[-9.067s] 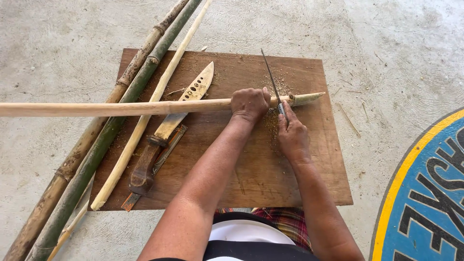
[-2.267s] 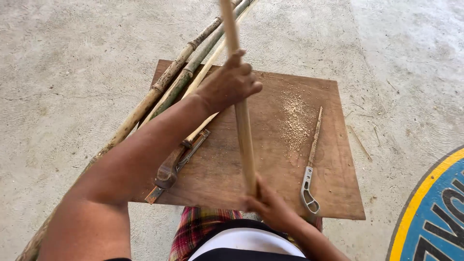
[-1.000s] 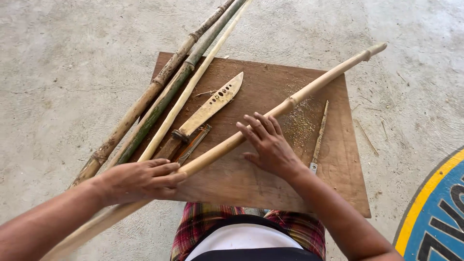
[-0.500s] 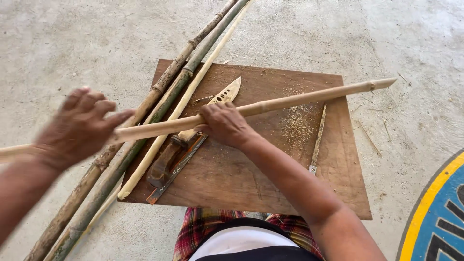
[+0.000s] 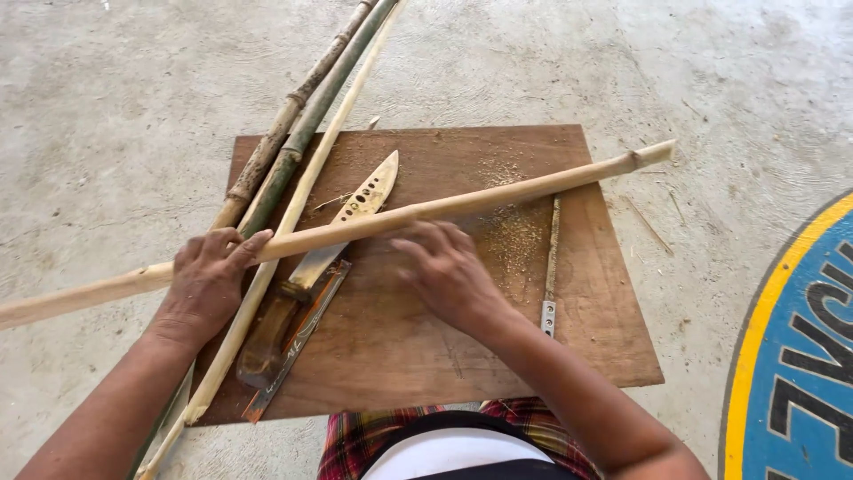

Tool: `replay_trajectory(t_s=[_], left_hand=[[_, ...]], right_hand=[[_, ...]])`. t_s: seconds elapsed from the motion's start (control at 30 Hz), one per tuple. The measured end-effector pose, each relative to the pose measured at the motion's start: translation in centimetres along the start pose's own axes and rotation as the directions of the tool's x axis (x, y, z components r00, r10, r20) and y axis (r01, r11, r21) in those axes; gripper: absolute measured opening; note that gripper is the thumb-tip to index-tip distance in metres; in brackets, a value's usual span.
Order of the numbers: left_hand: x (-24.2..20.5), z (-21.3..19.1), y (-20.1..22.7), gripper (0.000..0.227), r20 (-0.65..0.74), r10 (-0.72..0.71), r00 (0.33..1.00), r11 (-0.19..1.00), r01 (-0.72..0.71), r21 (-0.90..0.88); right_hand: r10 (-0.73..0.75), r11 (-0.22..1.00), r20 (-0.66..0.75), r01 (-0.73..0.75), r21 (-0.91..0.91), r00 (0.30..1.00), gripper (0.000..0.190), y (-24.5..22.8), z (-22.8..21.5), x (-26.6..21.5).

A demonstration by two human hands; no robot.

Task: Using a saw and a large knife to cut, shape, and hollow out bamboo poles for manufacturing.

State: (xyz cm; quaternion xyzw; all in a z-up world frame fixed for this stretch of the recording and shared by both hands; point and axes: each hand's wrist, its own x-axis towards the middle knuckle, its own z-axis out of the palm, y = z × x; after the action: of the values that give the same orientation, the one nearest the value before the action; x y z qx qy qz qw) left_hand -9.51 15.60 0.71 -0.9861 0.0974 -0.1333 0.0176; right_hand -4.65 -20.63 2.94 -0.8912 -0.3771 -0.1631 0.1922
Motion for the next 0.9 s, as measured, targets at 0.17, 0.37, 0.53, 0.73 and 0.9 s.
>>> replay_trajectory(t_s=[0.17,0.37,0.53,0.73,0.9], left_hand=[[1.9,1.4,-0.5,0.045,-0.042,-0.037,0.998,0.999,0.037,-0.002],[4.0,3.0,2.1,0.036,-0.064,0.017,0.998,0.998,-0.020,-0.052],[4.9,1.7,4.8,0.039,-0.214,0.120,0.970,0.993,-0.121,0.008],[4.8,1.7,4.9,0.037,-0.209,0.104,0.972,0.994,-0.111,-0.021],[5.1,2.2,4.5,0.034,-0.130,0.090,0.987,0.994,-0.096,-0.045]], right_hand=[[0.342,0.938,0.240,-0.318,-0.135,0.908,0.050,5.2,-2.8,-10.3],[0.642,0.766,0.295,-0.607,-0.212,0.708,0.070,5.4,-4.2,-16.3],[0.665,0.740,0.300,-0.658,-0.139,0.684,0.066,7.0,-4.5,-19.0],[0.655,0.755,0.227,-0.618,-0.218,0.721,0.083,9.7,-7.7,-22.6],[0.611,0.775,0.120,-0.561,-0.292,0.782,0.086,11.0,-8.0,-25.1]])
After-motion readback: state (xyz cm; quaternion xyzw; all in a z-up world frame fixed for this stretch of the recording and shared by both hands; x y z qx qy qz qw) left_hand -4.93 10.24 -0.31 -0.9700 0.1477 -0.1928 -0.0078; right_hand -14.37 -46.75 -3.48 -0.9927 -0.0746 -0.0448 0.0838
